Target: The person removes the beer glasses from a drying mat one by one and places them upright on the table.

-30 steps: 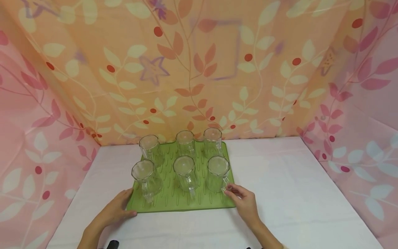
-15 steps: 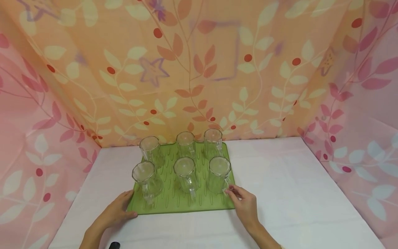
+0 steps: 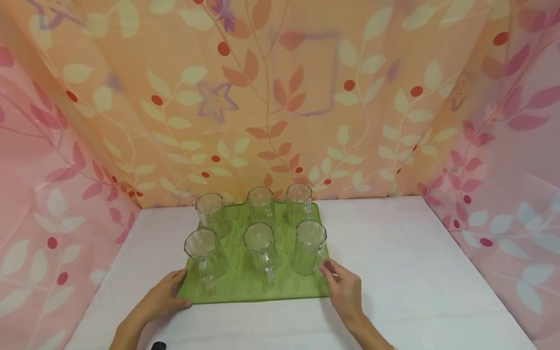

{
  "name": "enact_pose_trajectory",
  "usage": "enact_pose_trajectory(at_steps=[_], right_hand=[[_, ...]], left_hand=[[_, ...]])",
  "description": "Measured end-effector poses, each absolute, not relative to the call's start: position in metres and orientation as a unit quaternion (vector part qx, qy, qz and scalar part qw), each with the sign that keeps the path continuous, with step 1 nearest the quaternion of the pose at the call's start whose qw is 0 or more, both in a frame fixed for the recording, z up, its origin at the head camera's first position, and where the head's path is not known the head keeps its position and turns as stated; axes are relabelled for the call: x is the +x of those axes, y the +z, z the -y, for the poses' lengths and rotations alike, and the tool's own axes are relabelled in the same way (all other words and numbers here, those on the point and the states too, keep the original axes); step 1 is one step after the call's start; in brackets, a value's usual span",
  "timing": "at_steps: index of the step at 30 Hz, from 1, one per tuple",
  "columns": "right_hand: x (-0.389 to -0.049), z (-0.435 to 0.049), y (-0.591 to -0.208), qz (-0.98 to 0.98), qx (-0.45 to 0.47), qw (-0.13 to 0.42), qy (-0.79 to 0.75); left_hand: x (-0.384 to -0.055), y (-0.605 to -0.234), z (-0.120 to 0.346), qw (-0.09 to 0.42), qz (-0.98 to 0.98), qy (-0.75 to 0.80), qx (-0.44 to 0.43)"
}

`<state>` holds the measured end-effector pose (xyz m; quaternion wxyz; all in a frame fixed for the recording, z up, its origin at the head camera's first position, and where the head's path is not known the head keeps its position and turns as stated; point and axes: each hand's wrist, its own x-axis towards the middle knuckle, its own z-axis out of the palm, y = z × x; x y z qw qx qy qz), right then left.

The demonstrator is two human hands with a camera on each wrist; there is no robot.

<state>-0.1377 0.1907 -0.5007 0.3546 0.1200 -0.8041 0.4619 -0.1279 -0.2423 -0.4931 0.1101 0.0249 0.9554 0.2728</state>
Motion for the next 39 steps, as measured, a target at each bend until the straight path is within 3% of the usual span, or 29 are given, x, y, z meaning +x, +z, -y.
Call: enact_pose_trajectory(at_steps=[7, 20, 39], right_hand=[[-0.138, -0.195, -0.496, 0.806, 0.132, 0.378, 0.436], [-0.145, -0.207, -0.477, 0.824, 0.168, 0.369, 0.395], [-0.162, -0.221, -0.424, 0.845, 0.206, 0.366, 0.331]], left_hand=[[-0.128, -0.492, 0.242, 0.108, -0.956, 0.272, 0.03], [-0.129, -0.495, 0.243, 0.106, -0.958, 0.266, 0.032], [-0.128, -0.494, 0.244, 0.104, -0.958, 0.265, 0.037]])
